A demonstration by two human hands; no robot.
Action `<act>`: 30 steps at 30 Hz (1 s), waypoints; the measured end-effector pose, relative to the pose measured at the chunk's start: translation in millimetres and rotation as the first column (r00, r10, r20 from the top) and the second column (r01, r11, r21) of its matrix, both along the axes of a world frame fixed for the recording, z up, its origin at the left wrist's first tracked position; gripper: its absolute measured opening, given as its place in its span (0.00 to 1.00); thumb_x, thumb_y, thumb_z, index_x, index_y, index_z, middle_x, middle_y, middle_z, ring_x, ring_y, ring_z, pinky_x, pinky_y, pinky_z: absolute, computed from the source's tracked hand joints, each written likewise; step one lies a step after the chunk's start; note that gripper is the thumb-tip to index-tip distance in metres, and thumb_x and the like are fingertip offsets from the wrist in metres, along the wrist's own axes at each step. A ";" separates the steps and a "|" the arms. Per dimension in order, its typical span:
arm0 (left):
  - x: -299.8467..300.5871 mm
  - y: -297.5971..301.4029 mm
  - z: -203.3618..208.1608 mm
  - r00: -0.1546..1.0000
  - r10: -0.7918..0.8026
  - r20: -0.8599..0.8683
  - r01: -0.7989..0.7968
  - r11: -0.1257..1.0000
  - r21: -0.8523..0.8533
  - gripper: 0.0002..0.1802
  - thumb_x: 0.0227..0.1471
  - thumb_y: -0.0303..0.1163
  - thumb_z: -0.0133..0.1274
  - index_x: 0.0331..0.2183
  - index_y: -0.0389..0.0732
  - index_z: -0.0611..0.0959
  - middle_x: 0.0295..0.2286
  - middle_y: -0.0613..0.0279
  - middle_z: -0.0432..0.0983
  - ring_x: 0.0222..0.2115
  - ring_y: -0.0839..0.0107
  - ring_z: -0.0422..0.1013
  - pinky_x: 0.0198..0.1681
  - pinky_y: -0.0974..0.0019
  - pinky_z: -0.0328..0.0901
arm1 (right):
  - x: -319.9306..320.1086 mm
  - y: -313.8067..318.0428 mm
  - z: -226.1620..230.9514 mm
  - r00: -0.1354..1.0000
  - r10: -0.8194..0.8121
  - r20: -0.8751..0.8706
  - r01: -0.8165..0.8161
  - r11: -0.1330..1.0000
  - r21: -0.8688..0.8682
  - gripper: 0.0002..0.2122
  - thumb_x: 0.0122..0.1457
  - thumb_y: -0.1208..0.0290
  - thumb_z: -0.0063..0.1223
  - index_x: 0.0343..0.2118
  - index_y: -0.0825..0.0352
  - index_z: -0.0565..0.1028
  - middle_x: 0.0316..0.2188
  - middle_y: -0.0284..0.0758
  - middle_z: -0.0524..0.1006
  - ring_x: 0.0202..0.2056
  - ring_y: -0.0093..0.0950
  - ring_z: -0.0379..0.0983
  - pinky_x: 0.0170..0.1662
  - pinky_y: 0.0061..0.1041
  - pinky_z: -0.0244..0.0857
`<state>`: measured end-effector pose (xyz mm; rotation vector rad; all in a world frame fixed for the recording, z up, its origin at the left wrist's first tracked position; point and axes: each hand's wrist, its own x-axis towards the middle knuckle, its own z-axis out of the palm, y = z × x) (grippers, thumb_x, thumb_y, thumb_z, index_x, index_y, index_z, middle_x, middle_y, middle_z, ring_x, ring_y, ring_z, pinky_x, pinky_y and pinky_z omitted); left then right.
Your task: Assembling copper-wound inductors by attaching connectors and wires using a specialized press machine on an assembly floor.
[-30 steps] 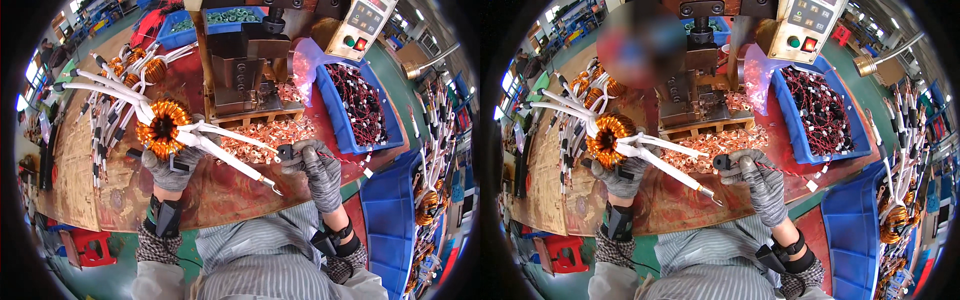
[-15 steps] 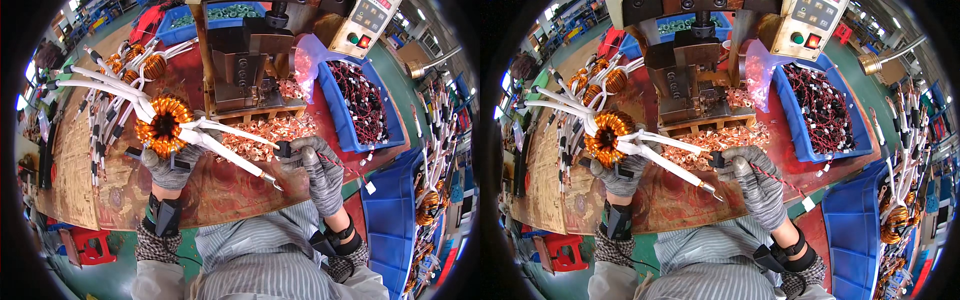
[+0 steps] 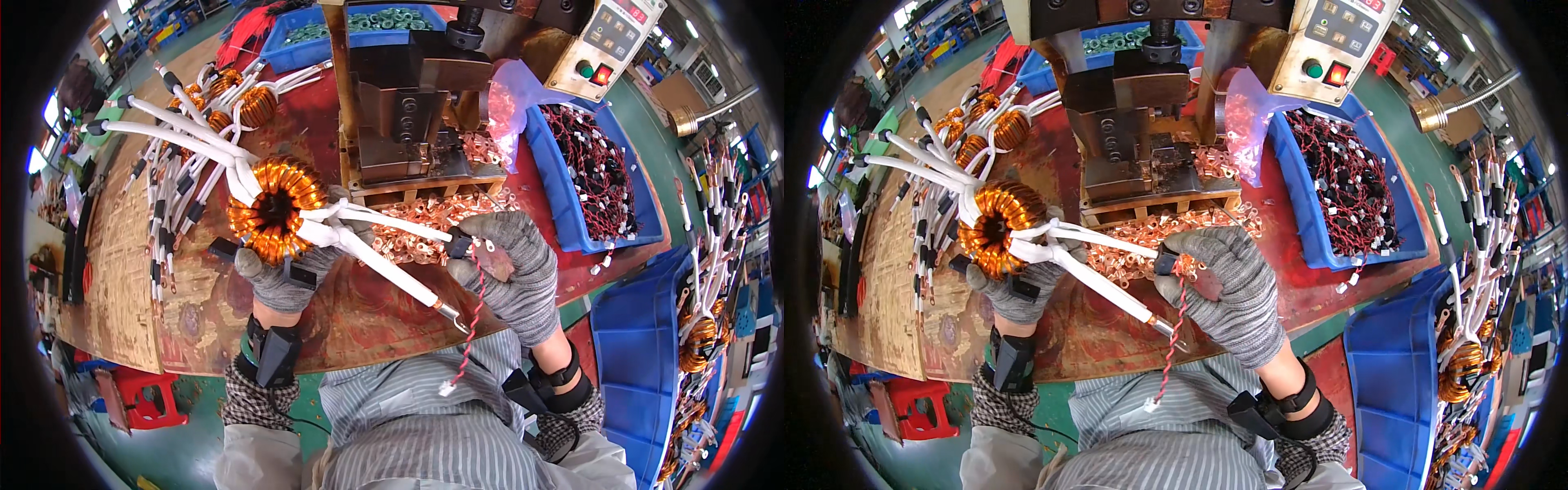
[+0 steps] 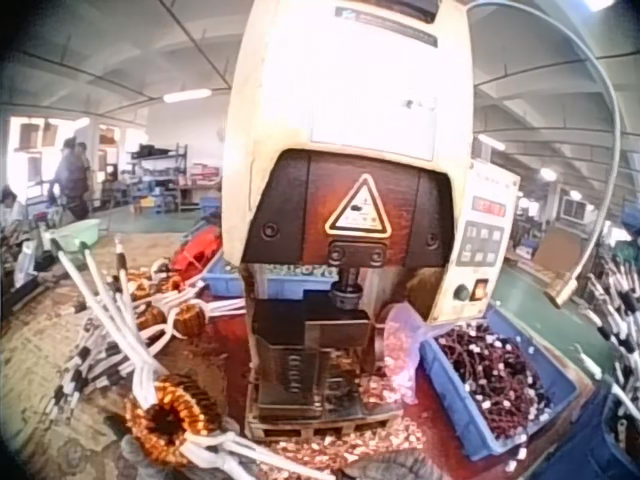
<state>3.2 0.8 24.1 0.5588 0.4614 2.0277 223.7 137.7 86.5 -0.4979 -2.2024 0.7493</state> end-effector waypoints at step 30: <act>14.1 -23.6 -19.1 0.963 -0.153 -0.222 0.054 0.916 -0.397 0.24 0.50 0.35 0.45 0.46 0.35 0.58 0.40 0.50 0.63 0.39 0.62 0.64 0.37 0.63 0.64 | -93.0 23.3 -3.8 0.748 0.624 0.227 -0.516 0.762 -0.392 0.18 0.55 0.54 0.39 0.30 0.65 0.74 0.20 0.40 0.74 0.24 0.36 0.71 0.28 0.31 0.64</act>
